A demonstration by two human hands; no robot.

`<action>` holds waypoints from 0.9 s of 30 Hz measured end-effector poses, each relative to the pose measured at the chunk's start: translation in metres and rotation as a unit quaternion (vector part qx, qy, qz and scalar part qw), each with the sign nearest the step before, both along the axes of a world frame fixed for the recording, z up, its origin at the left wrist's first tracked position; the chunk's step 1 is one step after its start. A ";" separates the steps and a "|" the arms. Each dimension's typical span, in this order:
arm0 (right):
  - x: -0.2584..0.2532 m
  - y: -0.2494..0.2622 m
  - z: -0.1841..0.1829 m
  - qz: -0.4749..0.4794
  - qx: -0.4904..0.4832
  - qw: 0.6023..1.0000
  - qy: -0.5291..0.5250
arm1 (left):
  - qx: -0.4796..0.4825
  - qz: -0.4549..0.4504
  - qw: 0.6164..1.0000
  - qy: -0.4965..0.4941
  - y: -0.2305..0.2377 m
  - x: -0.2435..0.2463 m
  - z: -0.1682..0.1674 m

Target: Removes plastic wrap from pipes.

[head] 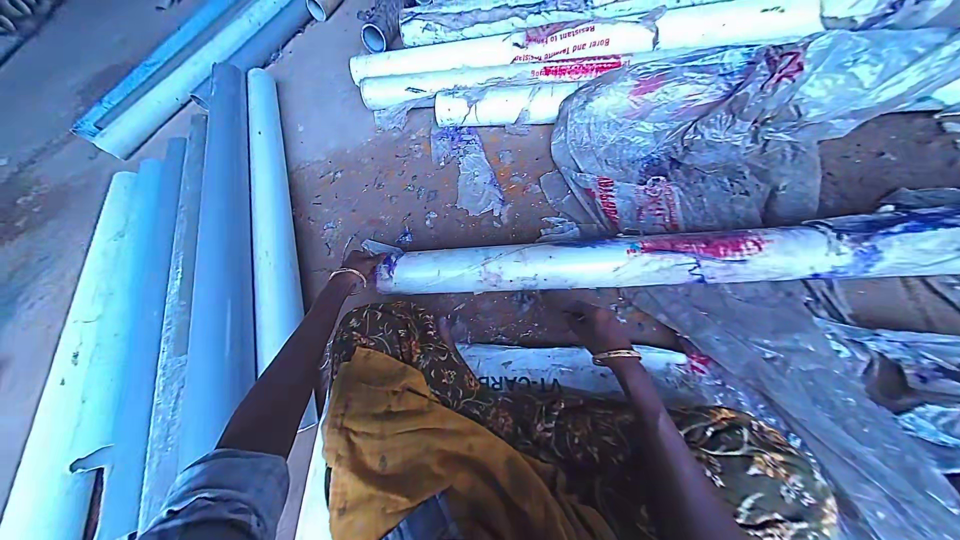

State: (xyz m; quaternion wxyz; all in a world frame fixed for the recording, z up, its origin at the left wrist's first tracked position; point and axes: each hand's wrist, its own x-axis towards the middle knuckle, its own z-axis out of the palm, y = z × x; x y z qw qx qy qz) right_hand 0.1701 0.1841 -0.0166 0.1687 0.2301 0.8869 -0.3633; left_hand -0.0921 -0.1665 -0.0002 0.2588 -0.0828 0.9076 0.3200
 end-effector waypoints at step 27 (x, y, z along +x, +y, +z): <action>0.004 0.005 -0.023 -0.006 -0.011 0.999 0.034 | -0.057 -0.199 0.965 0.159 0.060 0.045 0.024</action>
